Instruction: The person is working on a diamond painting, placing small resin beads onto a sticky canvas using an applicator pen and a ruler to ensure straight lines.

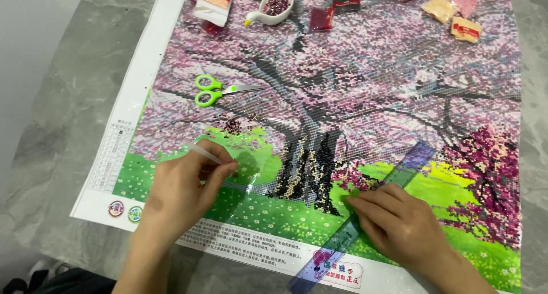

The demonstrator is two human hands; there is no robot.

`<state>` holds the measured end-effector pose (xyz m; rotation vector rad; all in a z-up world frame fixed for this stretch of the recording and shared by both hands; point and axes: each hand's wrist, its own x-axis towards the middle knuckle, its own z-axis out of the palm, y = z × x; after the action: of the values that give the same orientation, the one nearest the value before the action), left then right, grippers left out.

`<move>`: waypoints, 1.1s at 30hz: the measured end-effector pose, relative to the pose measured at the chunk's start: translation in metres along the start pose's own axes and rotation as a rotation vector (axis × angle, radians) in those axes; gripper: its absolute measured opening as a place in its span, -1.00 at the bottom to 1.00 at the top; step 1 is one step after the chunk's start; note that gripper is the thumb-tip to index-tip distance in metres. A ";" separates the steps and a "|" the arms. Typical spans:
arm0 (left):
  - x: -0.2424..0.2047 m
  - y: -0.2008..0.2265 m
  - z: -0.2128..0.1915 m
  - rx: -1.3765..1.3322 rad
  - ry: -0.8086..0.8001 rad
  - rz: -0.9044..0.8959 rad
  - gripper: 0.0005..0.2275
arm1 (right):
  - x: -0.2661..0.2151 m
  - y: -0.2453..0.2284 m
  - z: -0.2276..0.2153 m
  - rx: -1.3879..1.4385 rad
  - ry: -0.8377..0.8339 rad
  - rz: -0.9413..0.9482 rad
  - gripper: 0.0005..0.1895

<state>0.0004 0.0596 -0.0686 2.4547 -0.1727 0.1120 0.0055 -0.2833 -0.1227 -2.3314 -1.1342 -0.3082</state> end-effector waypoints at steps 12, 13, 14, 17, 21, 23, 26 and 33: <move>-0.014 -0.035 0.028 0.070 0.016 -0.023 -0.89 | 0.008 -0.005 -0.009 -0.136 0.014 -0.081 -0.91; -0.013 -0.034 0.029 0.088 0.009 -0.017 -0.90 | 0.009 -0.005 -0.009 -0.127 0.020 -0.083 -0.92; -0.013 -0.034 0.029 0.106 0.002 -0.011 -0.91 | 0.009 -0.005 -0.009 -0.117 0.027 -0.085 -0.93; -0.012 -0.038 0.034 0.074 -0.023 -0.015 -0.93 | 0.010 -0.005 -0.010 -0.115 0.043 -0.083 -0.92; -0.009 -0.035 0.033 0.078 -0.051 -0.031 -0.92 | 0.014 -0.008 -0.012 -0.120 0.080 -0.104 -0.91; -0.008 -0.039 0.033 0.102 -0.099 -0.132 -0.89 | 0.013 -0.007 -0.011 -0.113 0.079 -0.084 -0.89; -0.008 -0.042 0.037 0.108 -0.114 -0.180 -0.88 | 0.016 -0.010 -0.014 -0.111 0.082 -0.084 -0.89; -0.008 -0.026 0.030 0.060 -0.117 -0.268 -0.86 | 0.012 -0.007 -0.011 -0.133 0.075 -0.069 -0.84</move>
<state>-0.0028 0.0614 -0.1086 2.5194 0.1110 -0.1447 0.0075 -0.2776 -0.1056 -2.3763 -1.1921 -0.5056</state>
